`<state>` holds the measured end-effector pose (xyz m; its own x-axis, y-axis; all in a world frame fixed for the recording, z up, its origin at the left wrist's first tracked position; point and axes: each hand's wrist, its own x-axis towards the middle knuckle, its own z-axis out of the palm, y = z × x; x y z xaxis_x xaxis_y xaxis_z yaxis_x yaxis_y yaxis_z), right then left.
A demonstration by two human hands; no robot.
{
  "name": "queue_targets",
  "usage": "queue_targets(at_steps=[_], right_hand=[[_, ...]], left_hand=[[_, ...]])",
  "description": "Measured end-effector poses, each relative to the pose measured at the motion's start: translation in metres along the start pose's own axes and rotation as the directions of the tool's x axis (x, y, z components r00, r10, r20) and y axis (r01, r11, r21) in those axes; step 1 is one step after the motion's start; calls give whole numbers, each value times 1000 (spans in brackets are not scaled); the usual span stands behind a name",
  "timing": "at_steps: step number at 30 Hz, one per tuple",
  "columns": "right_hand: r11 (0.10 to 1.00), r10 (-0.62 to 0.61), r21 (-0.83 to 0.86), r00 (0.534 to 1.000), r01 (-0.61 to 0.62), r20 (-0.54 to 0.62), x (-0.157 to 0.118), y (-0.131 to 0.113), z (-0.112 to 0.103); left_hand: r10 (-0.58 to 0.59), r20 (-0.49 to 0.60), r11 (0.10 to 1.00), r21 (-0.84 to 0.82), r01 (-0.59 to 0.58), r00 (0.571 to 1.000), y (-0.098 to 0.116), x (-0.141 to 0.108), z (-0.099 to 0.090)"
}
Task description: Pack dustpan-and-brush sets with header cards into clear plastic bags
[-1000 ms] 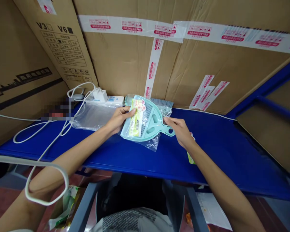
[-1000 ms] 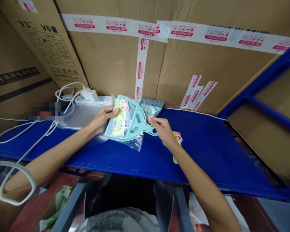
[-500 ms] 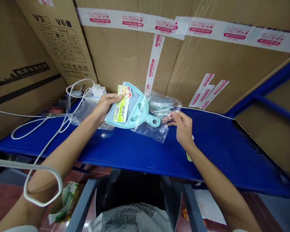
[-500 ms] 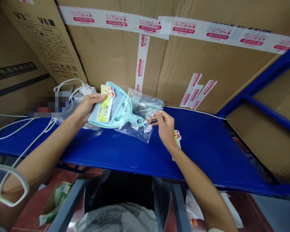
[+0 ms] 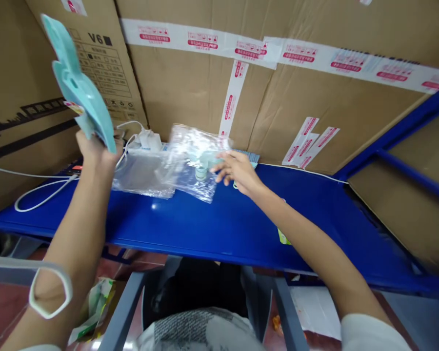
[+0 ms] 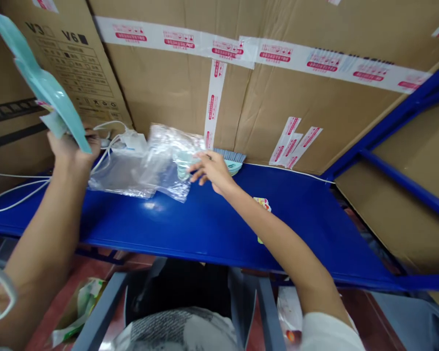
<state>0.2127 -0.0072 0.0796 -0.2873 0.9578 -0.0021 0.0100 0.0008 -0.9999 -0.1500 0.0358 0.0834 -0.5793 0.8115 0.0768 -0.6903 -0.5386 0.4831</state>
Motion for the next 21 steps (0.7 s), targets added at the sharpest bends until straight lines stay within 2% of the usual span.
queue_targets(at_steps=[2, 4, 6, 10, 13, 16, 18, 20, 21], right_hand=[[994, 79, -79, 993, -72, 92, 26, -7, 35], [972, 137, -212, 977, -101, 161, 53, -8, 65], [906, 137, -420, 976, -55, 167, 76, -5, 88], [782, 129, -624, 982, -15, 138, 101, 4, 114], [615, 62, -788, 994, 35, 93, 103, 8, 123], [455, -112, -878, 987, 152, 113, 93, 10, 139], [332, -240, -883, 935, 331, 260, 83, 13, 155], [235, -244, -834, 861, 499, 446, 74, 17, 172], [237, -182, -805, 839, 544, 513, 70, 21, 180]], left_hand=[[25, 23, 999, -24, -24, 999, 6, 2, -7], [61, 109, 998, -10, -61, 992, 7, 0, -12], [77, 175, 997, 3, -79, 982, 5, -2, -15], [31, 130, 999, -18, -29, 991, 0, 0, -13], [25, 124, 999, -26, -22, 992, -3, 4, -10], [2, 104, 1000, -9, -1, 995, -5, 3, -7], [-15, 105, 1000, 4, 15, 994, -6, 0, -4], [-8, 127, 1000, 14, 6, 992, -6, -3, -4], [6, 136, 1000, 22, -9, 991, -6, -3, -4]])
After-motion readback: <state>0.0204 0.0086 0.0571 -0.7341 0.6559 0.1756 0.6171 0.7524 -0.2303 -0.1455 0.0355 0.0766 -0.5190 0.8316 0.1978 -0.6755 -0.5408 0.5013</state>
